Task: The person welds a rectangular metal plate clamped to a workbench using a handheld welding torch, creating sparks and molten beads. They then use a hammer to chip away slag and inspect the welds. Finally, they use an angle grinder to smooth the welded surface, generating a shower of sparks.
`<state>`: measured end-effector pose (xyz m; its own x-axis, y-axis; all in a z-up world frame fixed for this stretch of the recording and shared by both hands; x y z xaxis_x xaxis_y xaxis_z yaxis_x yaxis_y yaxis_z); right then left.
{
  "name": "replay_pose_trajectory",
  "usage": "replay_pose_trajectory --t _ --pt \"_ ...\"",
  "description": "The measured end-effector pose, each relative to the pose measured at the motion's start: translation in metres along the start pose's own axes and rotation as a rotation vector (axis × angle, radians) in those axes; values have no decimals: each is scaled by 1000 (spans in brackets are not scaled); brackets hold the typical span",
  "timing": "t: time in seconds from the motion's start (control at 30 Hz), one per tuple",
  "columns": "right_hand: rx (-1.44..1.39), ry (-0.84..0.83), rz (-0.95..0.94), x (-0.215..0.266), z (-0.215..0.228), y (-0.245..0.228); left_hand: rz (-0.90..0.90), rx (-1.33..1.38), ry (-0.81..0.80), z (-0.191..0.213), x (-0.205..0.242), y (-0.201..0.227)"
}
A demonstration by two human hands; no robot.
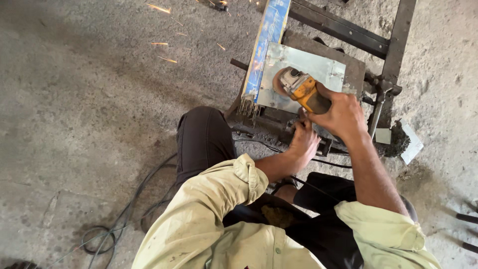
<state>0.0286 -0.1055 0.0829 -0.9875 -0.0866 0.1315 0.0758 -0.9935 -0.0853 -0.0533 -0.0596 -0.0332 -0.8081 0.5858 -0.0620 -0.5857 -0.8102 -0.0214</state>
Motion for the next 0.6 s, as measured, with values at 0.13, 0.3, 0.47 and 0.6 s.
replay_pose_trajectory --t 0.13,0.3,0.47,0.6 --pt "-80 51 73 8 10 -1 -3 -34 -46 -6 -3 1" --pt "-69 69 53 13 8 -3 41 -21 29 -16 -6 8" --pt "-152 101 91 11 8 -5 83 1 37 -14 -10 3" --pt "-129 122 121 15 8 1 55 46 -4 -11 -7 1"
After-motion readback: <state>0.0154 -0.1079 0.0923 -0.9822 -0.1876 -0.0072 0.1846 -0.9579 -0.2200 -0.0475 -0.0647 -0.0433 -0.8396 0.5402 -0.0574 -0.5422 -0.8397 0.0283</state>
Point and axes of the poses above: each hand's wrist, its own x-axis away from the middle knuckle, its own z-axis out of the back of the hand, y = z × x, the point moved 3 cm from there along -x, towards the middle knuckle, and after that the axes turned 7 degrees about y, right-handed, at the moved point
